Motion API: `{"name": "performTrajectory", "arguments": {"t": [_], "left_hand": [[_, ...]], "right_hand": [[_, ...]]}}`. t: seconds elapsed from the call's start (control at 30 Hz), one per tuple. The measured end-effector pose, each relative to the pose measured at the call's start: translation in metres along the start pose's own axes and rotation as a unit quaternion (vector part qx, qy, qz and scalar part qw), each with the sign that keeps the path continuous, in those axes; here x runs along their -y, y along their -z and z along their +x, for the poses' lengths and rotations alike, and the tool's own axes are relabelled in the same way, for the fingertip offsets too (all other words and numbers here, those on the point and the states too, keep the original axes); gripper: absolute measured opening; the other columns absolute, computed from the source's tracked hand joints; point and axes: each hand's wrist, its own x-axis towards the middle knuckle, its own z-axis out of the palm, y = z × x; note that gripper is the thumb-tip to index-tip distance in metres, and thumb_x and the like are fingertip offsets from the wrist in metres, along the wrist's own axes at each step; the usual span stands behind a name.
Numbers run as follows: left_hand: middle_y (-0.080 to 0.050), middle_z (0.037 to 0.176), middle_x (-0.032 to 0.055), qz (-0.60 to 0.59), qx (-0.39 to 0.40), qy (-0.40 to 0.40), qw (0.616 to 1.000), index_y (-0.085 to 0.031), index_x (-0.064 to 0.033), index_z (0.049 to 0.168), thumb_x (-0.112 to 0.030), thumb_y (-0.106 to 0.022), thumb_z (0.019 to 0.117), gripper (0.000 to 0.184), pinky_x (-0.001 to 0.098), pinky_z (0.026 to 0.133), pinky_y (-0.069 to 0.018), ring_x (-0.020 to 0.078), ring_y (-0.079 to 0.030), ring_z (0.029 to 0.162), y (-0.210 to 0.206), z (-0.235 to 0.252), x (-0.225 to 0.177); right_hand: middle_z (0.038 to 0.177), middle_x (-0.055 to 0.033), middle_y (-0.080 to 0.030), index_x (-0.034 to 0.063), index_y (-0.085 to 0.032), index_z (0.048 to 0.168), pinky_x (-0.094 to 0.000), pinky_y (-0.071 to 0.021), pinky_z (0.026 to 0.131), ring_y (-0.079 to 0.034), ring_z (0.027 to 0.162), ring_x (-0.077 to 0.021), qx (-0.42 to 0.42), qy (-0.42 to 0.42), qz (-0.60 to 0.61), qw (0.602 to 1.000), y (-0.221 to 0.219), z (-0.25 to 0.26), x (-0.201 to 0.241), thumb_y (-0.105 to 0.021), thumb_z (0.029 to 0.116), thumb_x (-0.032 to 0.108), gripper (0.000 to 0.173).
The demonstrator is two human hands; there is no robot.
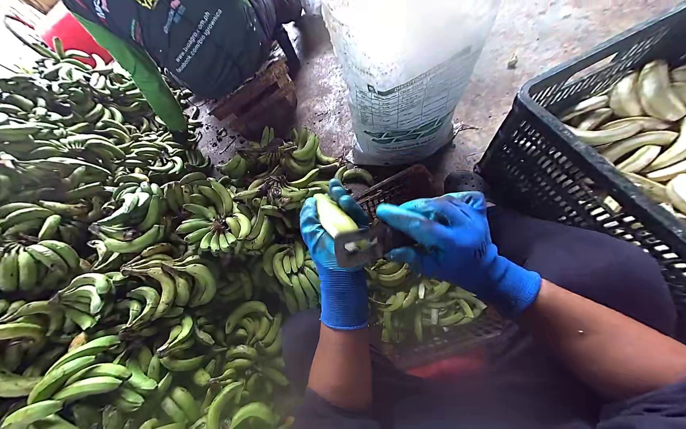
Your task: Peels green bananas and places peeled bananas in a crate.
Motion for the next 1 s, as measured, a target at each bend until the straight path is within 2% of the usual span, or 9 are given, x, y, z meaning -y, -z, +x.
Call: {"name": "performTrajectory", "arguments": {"t": [0.1, 0.23, 0.33, 0.43, 0.53, 0.67, 0.83, 0.93, 1.0], "left_hand": [[-0.07, 0.112, 0.0034, 0.153, 0.045, -0.03, 0.987, -0.06, -0.0154, 0.126, -0.039, -0.029, 0.1075, 0.043, 0.0303, 0.076, -0.0598, 0.0138, -0.07, 0.094, -0.001, -0.005, 0.009], [-0.071, 0.108, 0.0024, 0.376, 0.096, -0.093, 0.917, -0.057, -0.017, 0.129, -0.038, -0.065, 0.0943, 0.042, 0.0288, 0.07, -0.0587, 0.0112, -0.069, 0.085, 0.014, -0.011, 0.007], [-0.069, 0.108, 0.0074, 0.453, 0.091, 0.011, 0.887, -0.039, -0.0181, 0.15, -0.045, -0.04, 0.1056, 0.052, 0.0313, 0.069, -0.0603, 0.015, -0.069, 0.082, 0.01, -0.017, 0.01], [-0.069, 0.11, 0.0122, 0.381, 0.049, 0.047, 0.922, -0.044, -0.0181, 0.15, -0.037, -0.032, 0.1054, 0.05, 0.0286, 0.06, -0.0587, 0.0154, -0.067, 0.072, 0.016, -0.009, 0.008], [-0.072, 0.098, 0.0064, 0.191, 0.026, 0.067, 0.979, -0.061, -0.0158, 0.125, -0.047, -0.036, 0.1054, 0.045, 0.0256, 0.056, -0.0577, 0.0126, -0.068, 0.068, 0.017, 0.004, -0.004], [-0.071, 0.098, 0.0037, 0.077, 0.062, 0.057, 0.994, -0.06, -0.0112, 0.128, -0.04, -0.039, 0.1045, 0.043, 0.022, 0.056, -0.0564, 0.008, -0.065, 0.064, 0.026, 0.006, -0.004], [-0.072, 0.1, 0.0027, 0.226, 0.067, 0.003, 0.972, -0.063, -0.0145, 0.126, -0.03, -0.048, 0.1022, 0.032, 0.0263, 0.069, -0.0598, 0.0092, -0.069, 0.08, 0.023, -0.009, 0.02], [-0.071, 0.092, 0.0062, 0.159, 0.064, 0.07, 0.983, -0.063, -0.0115, 0.125, -0.039, -0.053, 0.0964, 0.041, 0.0248, 0.053, -0.0554, 0.0111, -0.065, 0.063, 0.027, -0.003, 0.007], [-0.069, 0.112, 0.0055, 0.173, 0.045, 0.066, 0.982, -0.056, -0.0165, 0.134, -0.039, -0.05, 0.0971, 0.043, 0.0317, 0.072, -0.0598, 0.0154, -0.069, 0.086, 0.031, 0.006, -0.004]], "right_hand": [[0.114, -0.0097, -0.074, 0.0231, -0.071, 0.132, -0.0508, -0.0485, 0.086, -0.07, 0.101, -0.0233, 0.031, -0.031, 0.034, 0.998, 0.001, 0.011, -0.009, -0.052, 0.0999, 0.058, 0.051], [0.116, -0.0101, -0.074, 0.0217, -0.074, 0.126, -0.0515, -0.0489, 0.087, -0.069, 0.103, -0.025, 0.022, -0.016, 0.043, 0.999, 0.003, 0.01, -0.018, -0.059, 0.0967, 0.054, 0.046], [0.118, -0.0098, -0.072, 0.0238, -0.069, 0.134, -0.057, -0.0473, 0.084, -0.067, 0.104, -0.0283, 0.088, -0.158, 0.066, 0.981, 0.009, 0.026, -0.041, -0.051, 0.1001, 0.055, 0.05], [0.114, -0.0133, -0.07, 0.0251, -0.066, 0.137, -0.0617, -0.0486, 0.079, -0.067, 0.102, -0.0336, 0.127, -0.241, 0.031, 0.962, 0.011, 0.03, -0.055, -0.037, 0.1013, 0.063, 0.06], [0.115, -0.0126, -0.071, 0.0205, -0.067, 0.137, -0.0541, -0.0482, 0.08, -0.067, 0.098, -0.0282, 0.083, -0.103, 0.038, 0.99, 0.012, 0.013, -0.033, -0.05, 0.1002, 0.054, 0.053], [0.111, -0.0073, -0.074, 0.027, -0.074, 0.126, -0.0461, -0.0439, 0.087, -0.067, 0.097, -0.02, 0.059, 0.031, 0.038, 0.997, 0.011, 0.0, -0.011, -0.056, 0.0971, 0.058, 0.046], [0.119, -0.011, -0.071, 0.019, -0.071, 0.131, -0.0537, -0.0515, 0.086, -0.066, 0.104, -0.0269, 0.085, -0.231, 0.126, 0.961, 0.005, 0.02, -0.035, -0.061, 0.0981, 0.047, 0.045], [0.113, -0.0041, -0.069, 0.0159, -0.067, 0.133, -0.0343, -0.0575, 0.077, -0.067, 0.087, -0.0111, 0.052, -0.403, 0.23, 0.885, 0.008, 0.026, -0.065, -0.059, 0.1012, 0.045, 0.044], [0.116, 0.001, -0.071, 0.0123, -0.065, 0.132, -0.0244, -0.0583, 0.067, -0.067, 0.079, -0.0061, 0.035, -0.422, 0.37, 0.827, 0.017, 0.025, -0.062, -0.059, 0.1023, 0.035, 0.038]]}}
